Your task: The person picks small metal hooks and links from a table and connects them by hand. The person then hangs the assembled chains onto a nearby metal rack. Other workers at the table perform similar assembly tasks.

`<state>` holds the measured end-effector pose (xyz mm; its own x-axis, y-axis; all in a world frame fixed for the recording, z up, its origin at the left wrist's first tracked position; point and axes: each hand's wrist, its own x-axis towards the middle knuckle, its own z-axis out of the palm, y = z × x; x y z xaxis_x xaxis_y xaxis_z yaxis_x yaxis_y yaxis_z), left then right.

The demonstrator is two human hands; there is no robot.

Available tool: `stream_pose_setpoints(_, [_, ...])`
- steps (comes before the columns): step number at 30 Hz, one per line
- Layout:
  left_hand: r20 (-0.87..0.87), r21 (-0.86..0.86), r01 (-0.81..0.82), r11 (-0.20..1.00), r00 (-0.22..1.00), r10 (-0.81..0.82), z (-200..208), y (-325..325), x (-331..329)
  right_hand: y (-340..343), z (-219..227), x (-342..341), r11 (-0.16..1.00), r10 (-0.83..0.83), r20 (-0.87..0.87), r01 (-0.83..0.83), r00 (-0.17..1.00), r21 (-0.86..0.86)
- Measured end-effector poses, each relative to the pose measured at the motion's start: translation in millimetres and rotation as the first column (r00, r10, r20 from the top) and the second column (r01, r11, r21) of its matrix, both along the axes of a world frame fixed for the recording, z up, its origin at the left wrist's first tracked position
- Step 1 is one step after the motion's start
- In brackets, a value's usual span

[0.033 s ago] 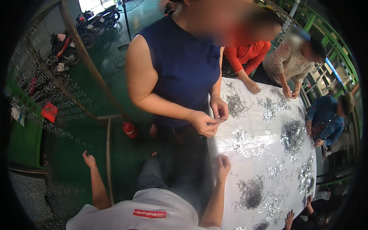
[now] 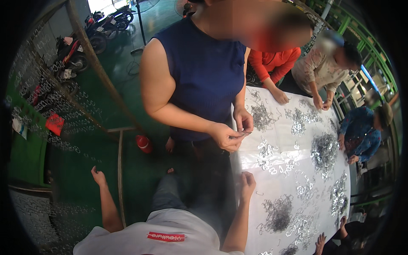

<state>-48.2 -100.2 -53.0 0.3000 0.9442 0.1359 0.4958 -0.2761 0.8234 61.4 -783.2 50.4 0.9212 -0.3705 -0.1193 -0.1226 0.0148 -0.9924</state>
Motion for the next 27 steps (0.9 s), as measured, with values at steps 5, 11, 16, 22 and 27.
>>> stream_pose_setpoints(5, [0.151,-0.08,-0.028,0.996,0.988,0.04,15.3,-0.4,24.5,-8.3,-16.7,10.5,1.0,0.016,0.018,-0.015,1.0,-0.025])
stream_pose_setpoints(11, [0.174,-0.142,-0.049,0.989,0.982,0.073,25.9,-6.5,36.1,-8.1,-21.3,11.9,0.998,-0.016,0.07,0.02,0.997,-0.052])
stream_pose_setpoints(16, [0.104,0.062,-0.189,0.98,0.978,0.182,31.1,-22.6,41.6,-7.3,-15.4,9.0,0.999,0.049,0.102,-0.046,0.994,-0.029])
stream_pose_setpoints(22, [0.179,0.269,-0.31,0.912,0.946,0.269,51.7,-16.1,51.9,-18.0,-28.2,17.5,0.989,0.044,0.058,-0.035,0.997,-0.144])
stream_pose_setpoints(27, [0.091,0.197,-0.381,0.904,0.925,0.37,52.5,7.1,67.5,-26.8,-35.6,20.1,0.998,0.038,0.045,-0.036,0.998,-0.046])
